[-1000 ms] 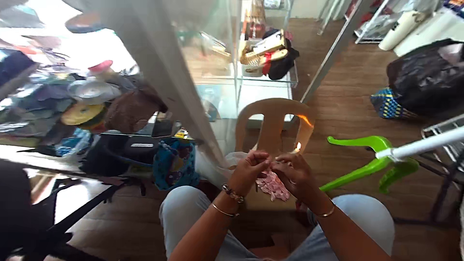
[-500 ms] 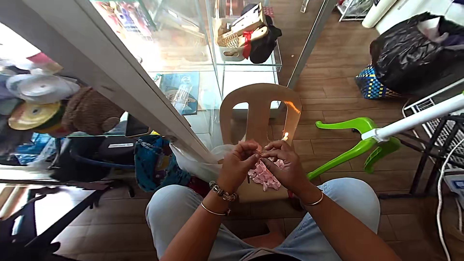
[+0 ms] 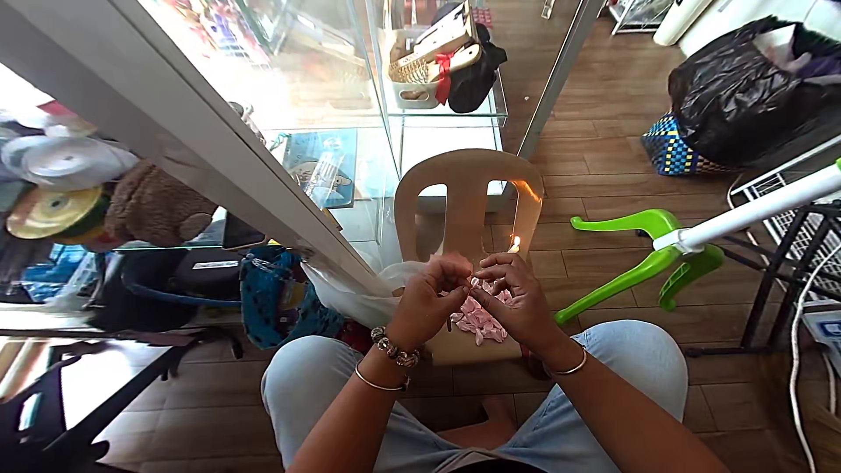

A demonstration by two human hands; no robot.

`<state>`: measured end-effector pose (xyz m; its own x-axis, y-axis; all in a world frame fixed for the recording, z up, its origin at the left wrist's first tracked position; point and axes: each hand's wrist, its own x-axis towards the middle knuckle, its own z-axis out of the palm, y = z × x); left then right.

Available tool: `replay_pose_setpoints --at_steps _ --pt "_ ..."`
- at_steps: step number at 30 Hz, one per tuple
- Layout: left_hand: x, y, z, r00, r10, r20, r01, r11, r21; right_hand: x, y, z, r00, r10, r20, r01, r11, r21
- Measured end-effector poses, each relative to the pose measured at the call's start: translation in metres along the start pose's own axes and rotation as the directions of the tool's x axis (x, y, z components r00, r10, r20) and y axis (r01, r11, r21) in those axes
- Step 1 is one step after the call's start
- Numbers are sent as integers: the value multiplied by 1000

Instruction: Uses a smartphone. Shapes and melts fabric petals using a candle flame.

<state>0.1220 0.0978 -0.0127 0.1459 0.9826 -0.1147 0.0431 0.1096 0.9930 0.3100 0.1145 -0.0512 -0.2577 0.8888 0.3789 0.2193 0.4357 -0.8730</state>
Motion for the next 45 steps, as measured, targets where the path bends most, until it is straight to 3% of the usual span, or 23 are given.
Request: replay_pose_setpoints --at_steps 7,11,13,18,29,33,38,45 --pt "1 2 0 999 -38 -5 38 999 8 1 -1 -2 995 -92 45 95 993 -76" --pt "2 6 3 982 -187 -24 165 916 -364 4 -4 -4 999 51 15 -52 996 72" --pt "4 4 5 972 -235 -18 201 866 -457 7 -8 -5 989 150 -11 -146 973 180" --pt "2 -2 17 979 -204 6 188 893 -408 10 -11 -5 972 234 -29 -216 934 283" --pt "1 -6 22 982 -180 -54 141 896 -421 11 -11 -8 945 318 81 -322 852 413" --pt "1 -6 22 985 -159 -66 115 894 -433 9 -12 -7 970 241 46 -243 921 304" --pt "1 -5 21 987 -154 -48 117 888 -444 7 -7 -6 997 -83 1 83 996 -19" --pt "-1 -4 21 987 -142 -70 98 893 -440 7 -4 -4 987 -156 -40 154 987 -44"
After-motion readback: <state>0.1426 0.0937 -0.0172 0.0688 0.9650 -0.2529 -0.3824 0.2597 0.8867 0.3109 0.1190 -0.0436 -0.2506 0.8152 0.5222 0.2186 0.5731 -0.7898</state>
